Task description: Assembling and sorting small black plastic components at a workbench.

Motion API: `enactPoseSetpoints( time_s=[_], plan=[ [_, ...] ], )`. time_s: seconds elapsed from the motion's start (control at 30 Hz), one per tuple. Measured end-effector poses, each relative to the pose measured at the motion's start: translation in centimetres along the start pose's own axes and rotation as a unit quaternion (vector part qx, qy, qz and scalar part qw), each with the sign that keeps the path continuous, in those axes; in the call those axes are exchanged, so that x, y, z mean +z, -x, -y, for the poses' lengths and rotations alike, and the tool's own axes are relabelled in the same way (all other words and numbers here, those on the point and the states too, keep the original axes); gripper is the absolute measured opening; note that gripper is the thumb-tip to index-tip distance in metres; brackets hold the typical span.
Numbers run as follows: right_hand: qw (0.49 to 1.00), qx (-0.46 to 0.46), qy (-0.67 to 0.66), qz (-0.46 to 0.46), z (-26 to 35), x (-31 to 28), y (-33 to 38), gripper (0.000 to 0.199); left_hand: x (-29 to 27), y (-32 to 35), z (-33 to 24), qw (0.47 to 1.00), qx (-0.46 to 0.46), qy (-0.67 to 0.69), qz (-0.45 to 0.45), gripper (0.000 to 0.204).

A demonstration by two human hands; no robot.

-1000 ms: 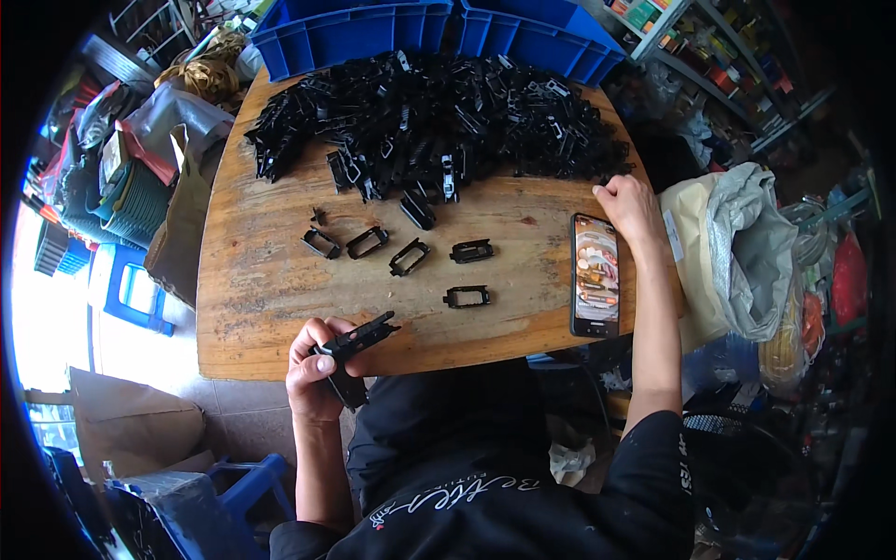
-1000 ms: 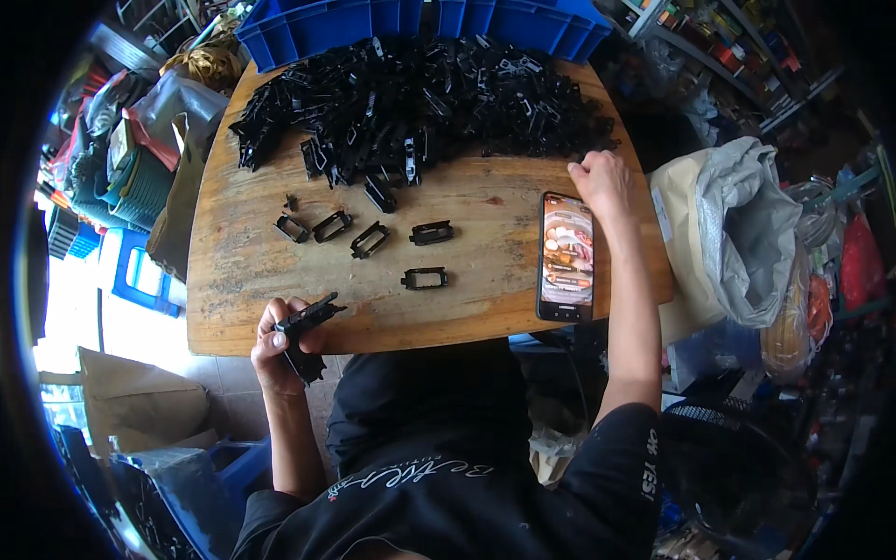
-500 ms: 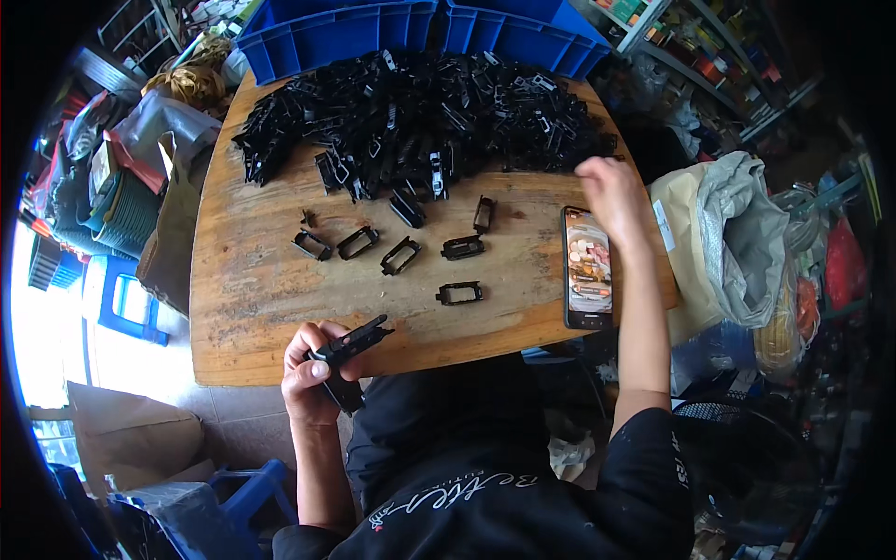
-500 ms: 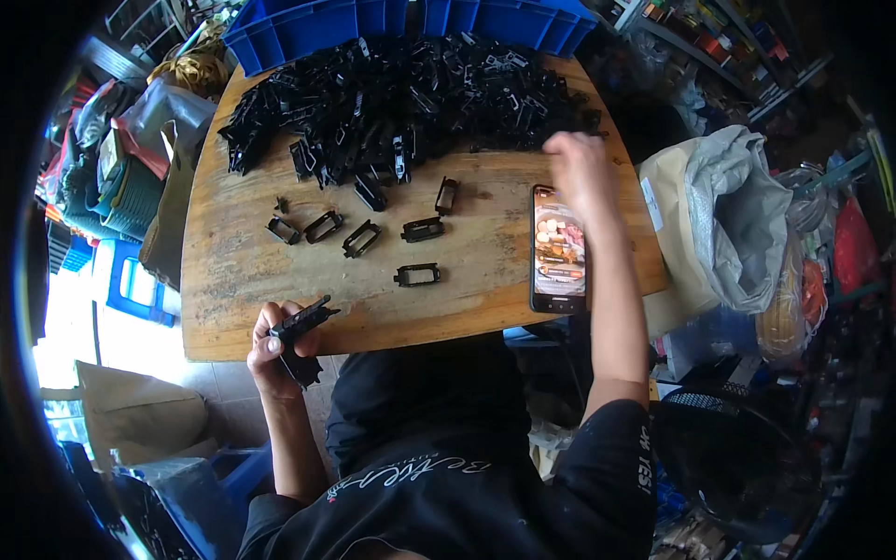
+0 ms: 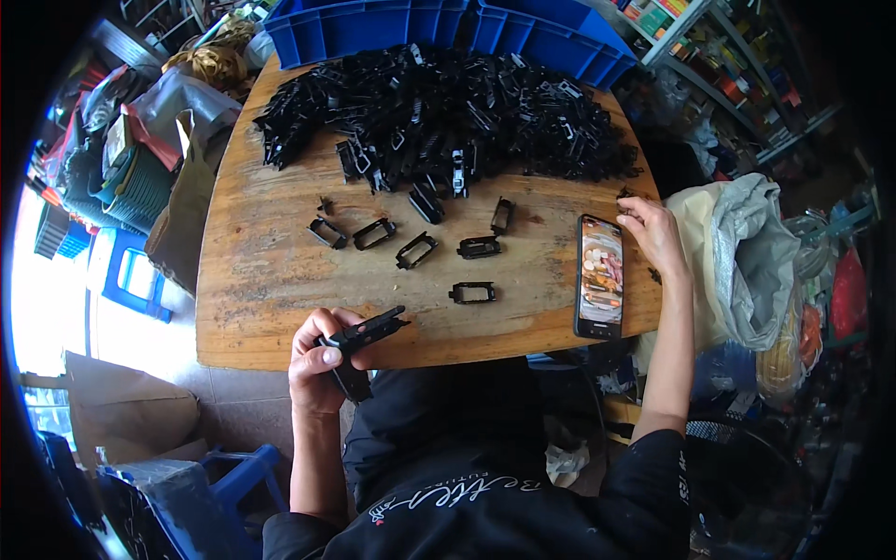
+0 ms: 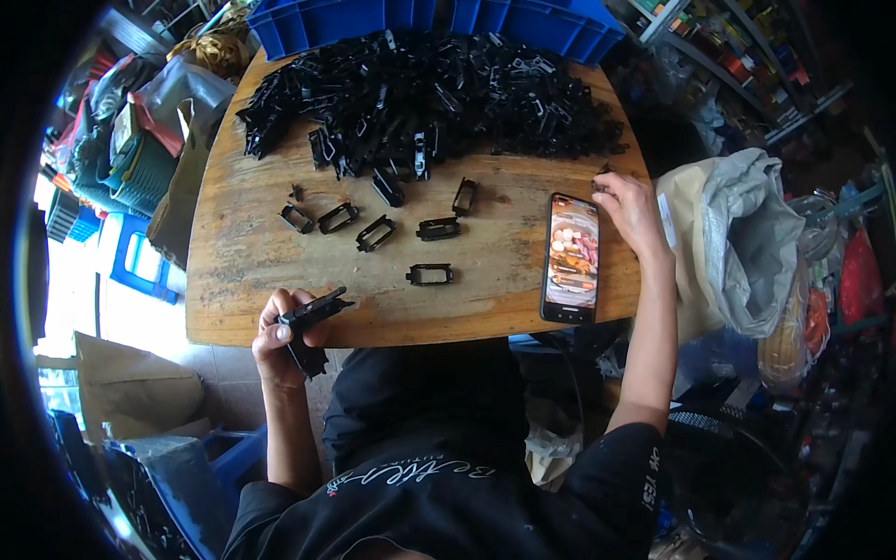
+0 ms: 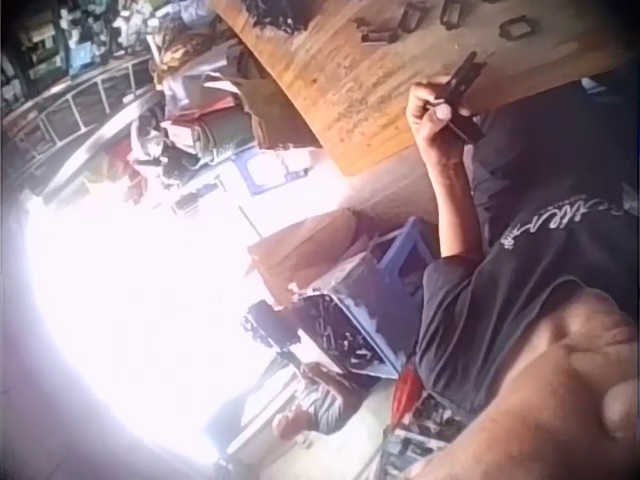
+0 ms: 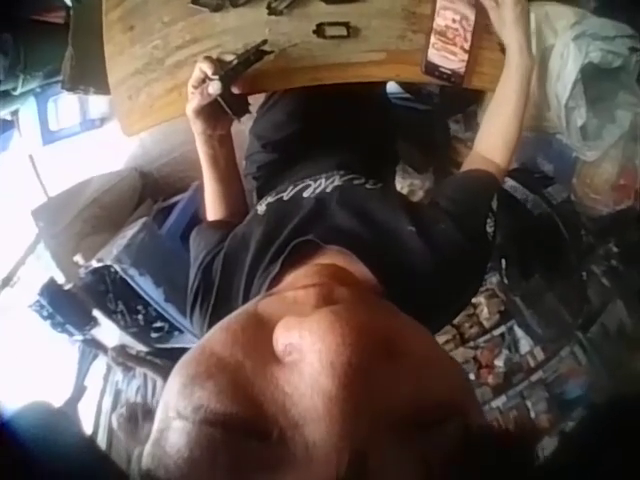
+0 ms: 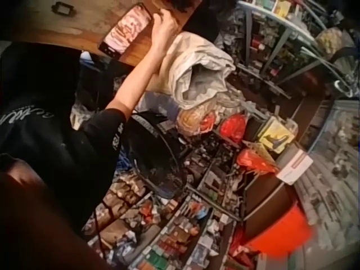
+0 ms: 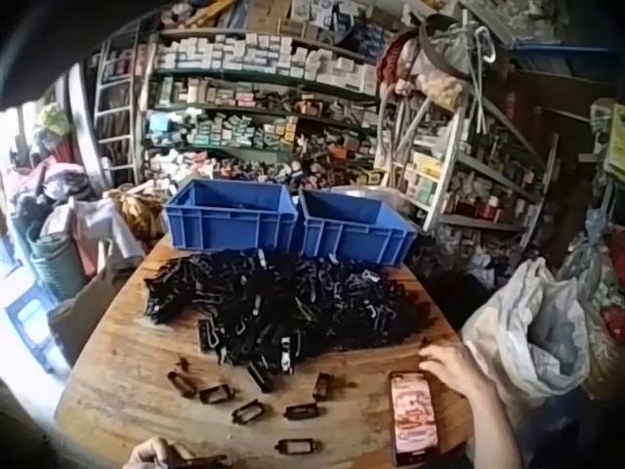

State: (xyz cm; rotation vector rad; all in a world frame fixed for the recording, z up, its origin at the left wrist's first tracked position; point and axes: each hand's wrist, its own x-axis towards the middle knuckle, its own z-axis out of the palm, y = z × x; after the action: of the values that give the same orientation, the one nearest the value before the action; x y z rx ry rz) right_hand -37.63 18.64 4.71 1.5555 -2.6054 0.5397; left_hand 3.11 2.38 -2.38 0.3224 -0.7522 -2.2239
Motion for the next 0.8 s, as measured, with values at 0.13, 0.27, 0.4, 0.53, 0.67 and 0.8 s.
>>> enactPoseSetpoints(
  time_s=[0.13, 0.27, 0.4, 0.53, 0.67, 0.8],
  plan=[
    [0.972, -0.209, -0.040, -0.103, 5.4, 0.4, -1.4, 0.020, 0.4, 0.0, 0.0, 0.999, 0.006, -0.050, -0.009, 0.024],
    [0.978, -0.142, -0.151, -0.003, 8.1, 0.6, -2.2, 0.023, 0.6, 0.1, 0.0, 0.999, 0.008, -0.039, -0.007, 0.025],
    [0.973, -0.118, -0.193, 0.053, 10.0, 0.9, -2.8, 0.024, 0.3, 0.2, 0.0, 0.999, 0.011, -0.038, -0.002, 0.025],
    [0.979, -0.106, -0.147, 0.091, 11.2, 0.9, -3.7, 0.031, 0.4, 0.0, 0.0, 0.999, 0.011, -0.036, 0.002, 0.025],
    [0.948, -0.293, -0.064, 0.104, 10.9, 3.0, -4.9, 0.036, 0.4, 0.0, -0.1, 0.999, 0.010, -0.038, 0.006, 0.025],
    [0.940, -0.299, 0.001, 0.164, 11.1, 4.5, -5.5, 0.035, -0.1, 0.1, 0.2, 1.000, 0.012, 0.003, 0.000, 0.020]
  ],
)
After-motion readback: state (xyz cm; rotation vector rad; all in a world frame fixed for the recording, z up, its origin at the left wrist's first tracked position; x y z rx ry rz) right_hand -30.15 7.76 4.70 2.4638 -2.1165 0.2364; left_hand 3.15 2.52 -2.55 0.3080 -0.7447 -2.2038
